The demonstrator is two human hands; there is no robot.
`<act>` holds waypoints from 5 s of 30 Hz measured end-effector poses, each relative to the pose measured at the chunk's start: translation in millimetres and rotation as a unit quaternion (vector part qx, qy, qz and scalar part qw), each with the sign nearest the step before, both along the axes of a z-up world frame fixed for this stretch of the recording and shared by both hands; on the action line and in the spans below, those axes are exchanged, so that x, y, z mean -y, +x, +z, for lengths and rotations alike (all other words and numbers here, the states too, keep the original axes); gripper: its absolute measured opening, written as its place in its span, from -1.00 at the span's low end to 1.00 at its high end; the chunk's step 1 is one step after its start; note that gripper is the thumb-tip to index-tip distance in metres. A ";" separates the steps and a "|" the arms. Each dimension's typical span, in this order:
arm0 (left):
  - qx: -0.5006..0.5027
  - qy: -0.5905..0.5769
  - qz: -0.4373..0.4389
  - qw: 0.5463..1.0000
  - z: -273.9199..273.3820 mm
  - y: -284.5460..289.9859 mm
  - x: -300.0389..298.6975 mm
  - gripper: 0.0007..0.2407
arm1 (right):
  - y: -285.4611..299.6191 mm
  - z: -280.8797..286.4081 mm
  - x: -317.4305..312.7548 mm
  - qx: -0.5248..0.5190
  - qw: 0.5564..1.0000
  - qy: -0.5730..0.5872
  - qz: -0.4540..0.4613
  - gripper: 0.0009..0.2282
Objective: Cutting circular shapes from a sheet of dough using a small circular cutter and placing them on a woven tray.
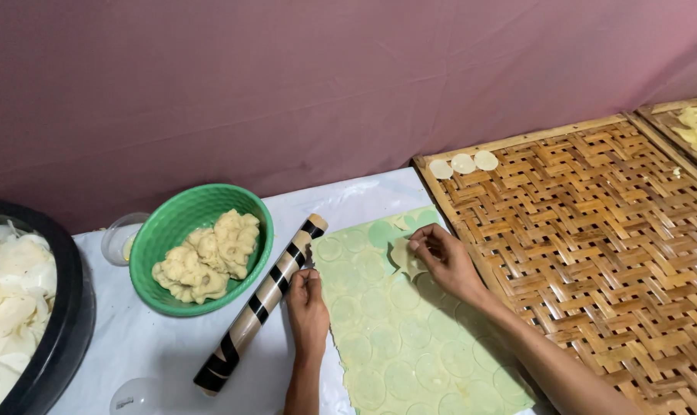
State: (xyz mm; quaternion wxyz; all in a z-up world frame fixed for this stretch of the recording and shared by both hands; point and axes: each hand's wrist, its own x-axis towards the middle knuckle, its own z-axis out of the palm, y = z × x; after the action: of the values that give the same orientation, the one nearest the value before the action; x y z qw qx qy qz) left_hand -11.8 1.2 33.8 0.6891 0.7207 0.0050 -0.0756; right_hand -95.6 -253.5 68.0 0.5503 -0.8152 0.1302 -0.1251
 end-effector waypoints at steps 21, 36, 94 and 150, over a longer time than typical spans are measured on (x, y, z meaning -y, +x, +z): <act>0.015 0.033 0.007 0.999 -21.2 7.3 0.7 -0.77 | 21.5 10.5 194.2 -0.150 0.964 -0.179 -0.129 -0.90; 0.010 0.133 0.006 0.991 -25.1 13.8 -1.8 -0.74 | 70.7 -15.6 263.4 -0.007 0.911 -0.189 -0.365 -0.89; -0.001 -0.004 -0.012 1.000 -9.2 3.7 1.6 -0.82 | 49.2 5.8 -77.9 0.078 0.977 -0.195 0.030 -0.95; -0.049 0.153 0.017 0.987 -9.0 11.5 4.2 -0.73 | 50.5 -28.9 290.7 -0.023 0.903 -0.229 -0.363 -0.80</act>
State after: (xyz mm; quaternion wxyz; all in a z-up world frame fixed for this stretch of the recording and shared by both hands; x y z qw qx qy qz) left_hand -0.3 -3.0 24.8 0.5706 0.8130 0.0625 -0.0976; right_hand -45.1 -544.2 39.1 0.2618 -0.8178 0.3970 -0.3240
